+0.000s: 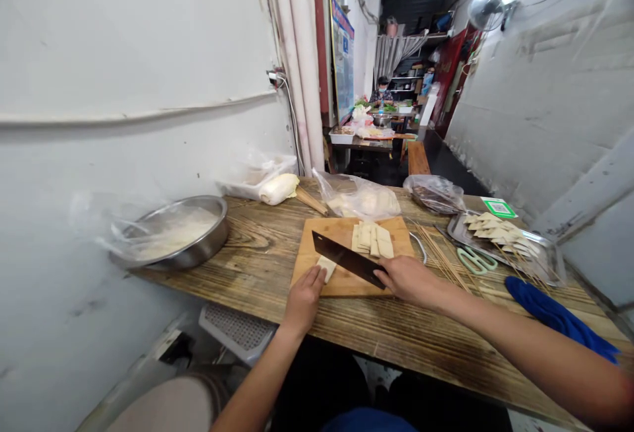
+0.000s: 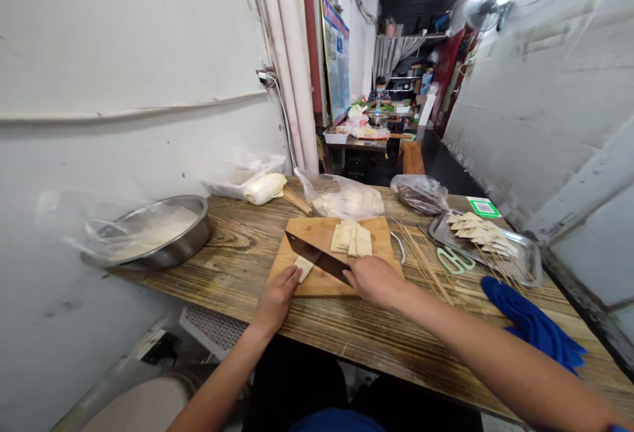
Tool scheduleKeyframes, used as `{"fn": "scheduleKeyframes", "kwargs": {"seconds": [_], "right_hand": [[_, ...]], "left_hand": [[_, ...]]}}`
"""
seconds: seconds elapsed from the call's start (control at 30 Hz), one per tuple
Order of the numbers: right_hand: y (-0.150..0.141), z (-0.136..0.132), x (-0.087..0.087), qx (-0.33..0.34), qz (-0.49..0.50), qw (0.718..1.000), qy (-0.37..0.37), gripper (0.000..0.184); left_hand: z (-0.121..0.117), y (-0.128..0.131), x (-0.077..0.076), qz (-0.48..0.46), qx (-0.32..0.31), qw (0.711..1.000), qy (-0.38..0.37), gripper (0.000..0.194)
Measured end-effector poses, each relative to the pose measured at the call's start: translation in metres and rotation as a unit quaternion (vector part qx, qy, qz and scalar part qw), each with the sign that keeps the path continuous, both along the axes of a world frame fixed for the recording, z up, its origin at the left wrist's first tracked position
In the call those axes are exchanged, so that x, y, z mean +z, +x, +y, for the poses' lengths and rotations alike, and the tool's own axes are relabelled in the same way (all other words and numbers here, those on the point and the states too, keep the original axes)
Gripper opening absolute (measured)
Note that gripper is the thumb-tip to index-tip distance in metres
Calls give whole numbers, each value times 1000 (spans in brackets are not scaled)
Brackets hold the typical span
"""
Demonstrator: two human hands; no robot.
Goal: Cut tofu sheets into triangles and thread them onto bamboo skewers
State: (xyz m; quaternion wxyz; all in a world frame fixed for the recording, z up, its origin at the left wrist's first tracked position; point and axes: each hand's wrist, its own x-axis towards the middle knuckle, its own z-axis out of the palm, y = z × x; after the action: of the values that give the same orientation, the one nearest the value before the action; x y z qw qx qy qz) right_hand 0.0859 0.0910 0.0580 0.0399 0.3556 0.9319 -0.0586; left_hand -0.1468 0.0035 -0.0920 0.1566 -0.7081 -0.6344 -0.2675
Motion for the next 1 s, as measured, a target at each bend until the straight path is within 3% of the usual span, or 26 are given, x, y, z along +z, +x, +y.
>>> {"fn": "scheduleKeyframes", "kwargs": {"seconds": [0.5,0.63,0.87,1.0], "right_hand": [[-13,30,-5,63,-6,998,-9,30],[-16,34,1,64,-17,998,-8,31],[-34,31,6,61,-60,996,-26,32],[-22,25,2,44,-43,998,-26,30]], "left_hand": [[-4,-4,-3,8,-13,1000,-18,41],[-4,-4,-4,9,-8,1000,-23,42],[-3,-3,-2,27,-7,999,-28,40],[-5,-6,-5,13,1,1000,-16,44]]}}
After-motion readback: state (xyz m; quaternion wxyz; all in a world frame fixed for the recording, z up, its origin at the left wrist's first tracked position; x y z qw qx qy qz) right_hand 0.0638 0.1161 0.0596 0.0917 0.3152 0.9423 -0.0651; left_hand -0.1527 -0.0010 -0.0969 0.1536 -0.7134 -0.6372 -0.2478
